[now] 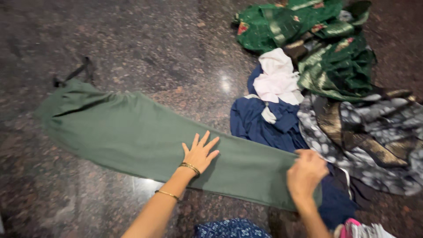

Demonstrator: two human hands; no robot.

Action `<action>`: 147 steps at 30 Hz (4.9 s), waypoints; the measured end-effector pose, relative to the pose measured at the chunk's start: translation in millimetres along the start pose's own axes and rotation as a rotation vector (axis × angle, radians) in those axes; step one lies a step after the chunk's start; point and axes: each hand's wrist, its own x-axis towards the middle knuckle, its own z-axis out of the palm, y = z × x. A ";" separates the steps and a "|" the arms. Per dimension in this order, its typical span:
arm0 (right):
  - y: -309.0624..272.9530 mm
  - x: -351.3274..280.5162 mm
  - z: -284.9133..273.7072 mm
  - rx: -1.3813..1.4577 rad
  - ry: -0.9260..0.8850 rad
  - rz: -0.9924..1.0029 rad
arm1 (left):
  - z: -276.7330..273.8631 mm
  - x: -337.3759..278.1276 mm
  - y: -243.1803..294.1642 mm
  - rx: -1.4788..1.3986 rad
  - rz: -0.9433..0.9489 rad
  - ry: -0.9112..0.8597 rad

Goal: The person folds a white checkered cloth and several pairs of pants on the floor. They smooth out each item, fold it into a compact rectangle, and place it on a growing stack of folded clothes.

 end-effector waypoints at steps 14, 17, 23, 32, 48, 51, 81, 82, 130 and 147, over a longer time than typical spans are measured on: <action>-304.3 -10.3 86.5 0.558 -0.500 -0.569 | -71.0 -117.5 -338.2 -0.293 -1.141 1.047; -328.3 -23.5 95.9 0.361 -0.364 -0.588 | -92.5 -107.2 -382.2 -0.215 -1.192 0.904; -333.8 -29.5 107.1 0.337 -0.384 -0.556 | -146.7 -37.8 -402.3 -0.632 -1.429 0.756; -341.8 -27.1 102.6 0.375 -0.374 -0.525 | -166.1 -28.4 -412.4 -2.392 -0.284 0.990; -345.7 -26.3 105.1 0.386 -0.340 -0.531 | -221.7 -0.1 -434.4 -1.902 -0.301 0.957; -342.1 -29.2 108.5 0.387 -0.332 -0.526 | -212.6 2.6 -442.1 -1.816 -0.448 0.998; -339.1 -32.4 117.3 0.367 -0.306 -0.507 | -205.4 -33.4 -544.7 -1.374 -0.634 1.143; -339.8 -31.4 113.8 0.365 -0.312 -0.509 | -198.0 -38.1 -550.3 -1.350 -0.817 1.081; 86.7 -87.6 11.8 0.068 -0.208 0.402 | 37.3 -102.4 18.1 0.024 0.073 -0.269; -351.1 9.2 -8.1 1.403 -0.868 0.427 | -74.7 -66.4 -225.8 -1.580 -0.549 0.270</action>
